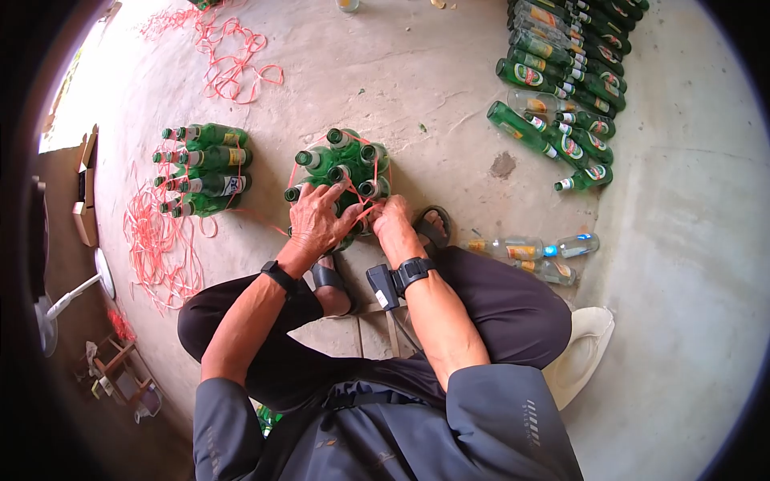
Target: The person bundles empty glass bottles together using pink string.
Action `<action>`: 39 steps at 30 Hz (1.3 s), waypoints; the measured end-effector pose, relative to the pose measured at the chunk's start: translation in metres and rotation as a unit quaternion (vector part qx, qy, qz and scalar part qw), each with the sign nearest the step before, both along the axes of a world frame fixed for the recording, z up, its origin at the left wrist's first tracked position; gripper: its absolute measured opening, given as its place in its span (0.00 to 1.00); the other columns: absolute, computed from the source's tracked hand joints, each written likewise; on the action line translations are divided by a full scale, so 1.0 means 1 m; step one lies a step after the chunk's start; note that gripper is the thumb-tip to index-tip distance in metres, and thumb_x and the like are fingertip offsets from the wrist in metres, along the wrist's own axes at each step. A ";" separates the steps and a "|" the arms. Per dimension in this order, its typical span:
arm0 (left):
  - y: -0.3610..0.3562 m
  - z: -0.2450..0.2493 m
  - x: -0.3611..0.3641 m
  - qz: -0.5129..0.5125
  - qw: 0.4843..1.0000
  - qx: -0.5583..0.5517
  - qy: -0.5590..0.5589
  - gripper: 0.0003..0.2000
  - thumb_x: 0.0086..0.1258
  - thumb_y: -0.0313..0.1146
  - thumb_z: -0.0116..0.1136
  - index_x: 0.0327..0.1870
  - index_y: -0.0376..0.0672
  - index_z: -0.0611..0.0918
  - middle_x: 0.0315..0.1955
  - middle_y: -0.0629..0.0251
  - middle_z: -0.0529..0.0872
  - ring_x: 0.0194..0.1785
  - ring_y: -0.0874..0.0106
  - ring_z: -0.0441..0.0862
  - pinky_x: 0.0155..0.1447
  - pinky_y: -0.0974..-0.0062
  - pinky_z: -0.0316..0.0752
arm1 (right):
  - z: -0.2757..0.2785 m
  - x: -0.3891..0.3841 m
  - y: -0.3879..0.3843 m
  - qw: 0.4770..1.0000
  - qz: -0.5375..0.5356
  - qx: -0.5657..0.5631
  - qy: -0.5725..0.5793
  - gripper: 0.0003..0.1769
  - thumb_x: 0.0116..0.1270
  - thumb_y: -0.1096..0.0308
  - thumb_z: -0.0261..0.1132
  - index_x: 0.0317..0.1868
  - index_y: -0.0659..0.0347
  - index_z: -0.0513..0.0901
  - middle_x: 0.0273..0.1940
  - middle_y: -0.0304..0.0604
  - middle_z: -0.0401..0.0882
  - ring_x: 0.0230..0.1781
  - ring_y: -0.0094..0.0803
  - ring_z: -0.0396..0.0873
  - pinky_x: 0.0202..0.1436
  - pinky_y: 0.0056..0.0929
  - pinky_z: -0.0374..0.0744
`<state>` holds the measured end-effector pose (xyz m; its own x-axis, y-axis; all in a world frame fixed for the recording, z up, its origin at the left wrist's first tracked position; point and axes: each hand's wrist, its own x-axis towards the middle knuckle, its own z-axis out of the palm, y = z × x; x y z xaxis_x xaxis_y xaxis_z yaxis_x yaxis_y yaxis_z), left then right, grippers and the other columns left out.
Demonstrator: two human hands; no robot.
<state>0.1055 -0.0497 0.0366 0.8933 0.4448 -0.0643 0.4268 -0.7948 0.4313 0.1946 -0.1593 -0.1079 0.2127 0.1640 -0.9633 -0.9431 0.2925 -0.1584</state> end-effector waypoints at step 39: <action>0.005 -0.003 0.006 -0.050 0.999 0.012 -0.010 0.25 0.59 0.43 0.64 0.57 0.46 0.74 0.38 0.58 0.77 0.46 0.57 0.77 0.46 0.61 0.72 | 0.075 -0.017 -0.008 0.983 -0.180 -0.026 0.000 0.09 0.75 0.63 0.49 0.35 0.55 0.68 0.20 0.35 0.68 0.13 0.23 0.62 0.12 0.22 0.56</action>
<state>0.1112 -0.0443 0.0336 0.9347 0.3537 -0.0355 0.3353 -0.8439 0.4189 0.1774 -0.1676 -0.0330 0.2476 0.0290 -0.9684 -0.7805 0.5982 -0.1816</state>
